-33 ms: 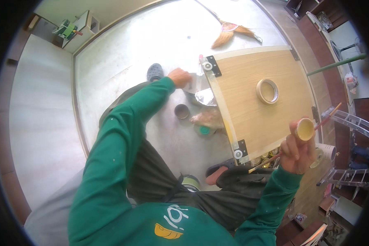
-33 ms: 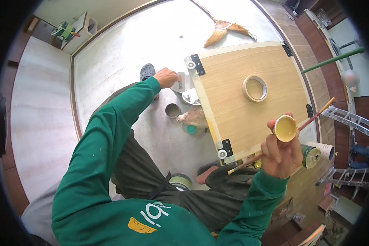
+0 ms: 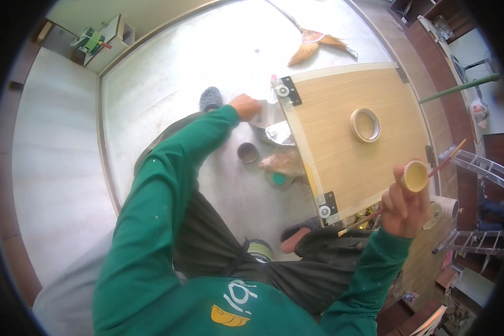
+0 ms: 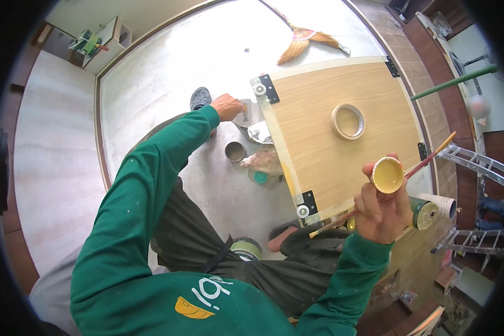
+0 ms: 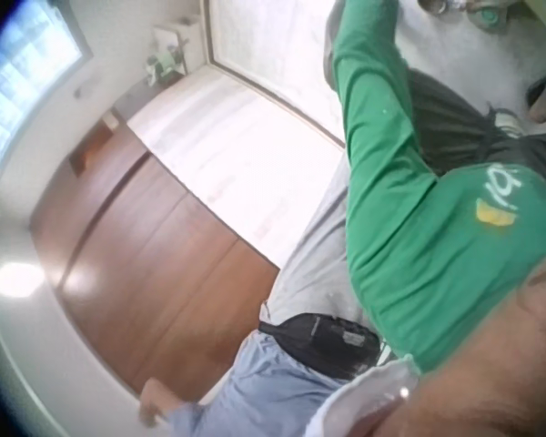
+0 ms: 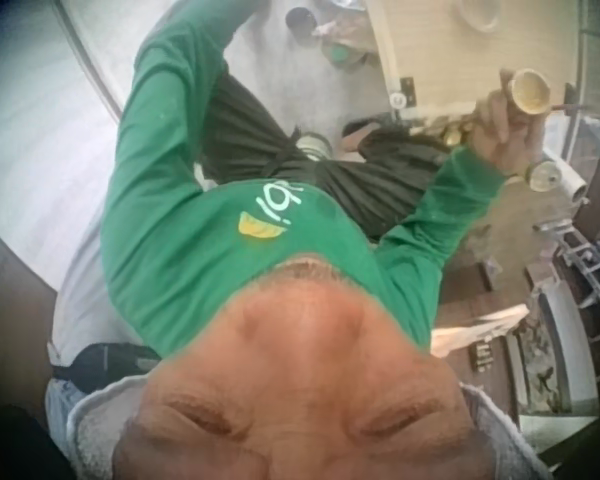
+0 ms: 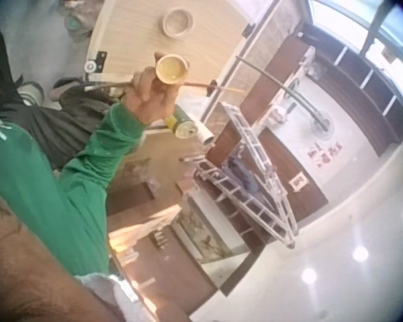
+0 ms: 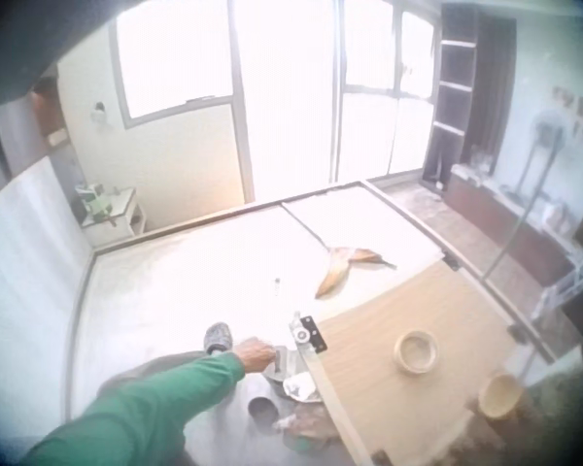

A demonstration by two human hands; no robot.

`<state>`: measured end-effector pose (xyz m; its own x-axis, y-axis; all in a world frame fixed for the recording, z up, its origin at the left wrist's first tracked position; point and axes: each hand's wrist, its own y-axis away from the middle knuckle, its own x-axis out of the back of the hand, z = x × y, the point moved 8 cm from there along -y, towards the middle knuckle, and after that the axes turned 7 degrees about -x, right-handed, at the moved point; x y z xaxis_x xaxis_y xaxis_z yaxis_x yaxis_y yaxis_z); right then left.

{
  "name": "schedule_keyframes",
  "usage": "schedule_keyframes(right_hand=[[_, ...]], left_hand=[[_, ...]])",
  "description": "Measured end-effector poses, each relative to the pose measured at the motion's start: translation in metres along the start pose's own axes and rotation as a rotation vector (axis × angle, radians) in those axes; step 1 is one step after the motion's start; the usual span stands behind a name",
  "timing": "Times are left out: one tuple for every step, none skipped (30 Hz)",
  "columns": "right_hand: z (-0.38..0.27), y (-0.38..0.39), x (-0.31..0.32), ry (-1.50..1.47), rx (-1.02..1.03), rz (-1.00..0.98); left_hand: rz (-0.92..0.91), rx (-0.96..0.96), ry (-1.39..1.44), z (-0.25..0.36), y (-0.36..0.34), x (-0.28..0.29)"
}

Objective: The person sits on the floor and mixes a yellowish liquid in a small container using a paintbrush. They repeatedly dip the brush into a larger paint can and stir the contents of the small container, occasionally using a syringe to transfer liquid.

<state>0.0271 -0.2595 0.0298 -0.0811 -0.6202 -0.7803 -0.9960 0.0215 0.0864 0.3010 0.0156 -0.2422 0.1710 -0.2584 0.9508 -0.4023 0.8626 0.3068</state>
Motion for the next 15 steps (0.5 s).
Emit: schedule_keyframes(right_hand=[[0.004,-0.005,-0.002,0.000,-0.013,-0.004],[0.006,-0.007,-0.004,-0.015,-0.017,-0.010],[0.008,-0.009,-0.006,-0.030,-0.022,-0.015],[0.009,-0.011,-0.007,-0.045,-0.027,-0.021],[0.010,-0.012,-0.009,-0.045,-0.026,-0.033],[0.010,-0.013,-0.011,-0.045,-0.025,-0.046],[0.010,-0.014,-0.012,-0.046,-0.025,-0.058],[0.010,-0.016,-0.012,-0.050,-0.022,-0.057],[0.010,-0.017,-0.011,-0.054,-0.020,-0.056],[0.009,-0.018,-0.009,-0.058,-0.018,-0.054],[0.010,-0.018,-0.009,-0.059,-0.020,-0.060],[0.010,-0.019,-0.009,-0.060,-0.023,-0.066],[0.010,-0.020,-0.009,-0.062,-0.026,-0.073],[0.010,-0.019,-0.008,-0.050,-0.020,-0.070],[0.009,-0.018,-0.007,-0.038,-0.014,-0.068]], left_hand=[[0.045,-0.032,-0.017,-0.001,-0.002,-0.006],[0.062,-0.065,-0.023,0.001,-0.008,-0.007],[0.079,-0.098,-0.029,0.004,-0.013,-0.009],[0.095,-0.130,-0.035,0.006,-0.017,-0.011],[0.087,-0.145,-0.059,0.009,-0.022,-0.013],[0.078,-0.160,-0.082,0.012,-0.028,-0.014],[0.070,-0.175,-0.105,0.015,-0.032,-0.016],[0.063,-0.166,-0.125,0.014,-0.036,-0.016],[0.055,-0.156,-0.144,0.013,-0.040,-0.016],[0.048,-0.147,-0.163,0.013,-0.044,-0.016],[0.047,-0.146,-0.181,0.010,-0.043,-0.023],[0.045,-0.144,-0.199,0.008,-0.042,-0.031],[0.044,-0.142,-0.216,0.004,-0.041,-0.037],[0.056,-0.142,-0.198,0.007,-0.044,-0.035],[0.067,-0.141,-0.180,0.007,-0.045,-0.032]])
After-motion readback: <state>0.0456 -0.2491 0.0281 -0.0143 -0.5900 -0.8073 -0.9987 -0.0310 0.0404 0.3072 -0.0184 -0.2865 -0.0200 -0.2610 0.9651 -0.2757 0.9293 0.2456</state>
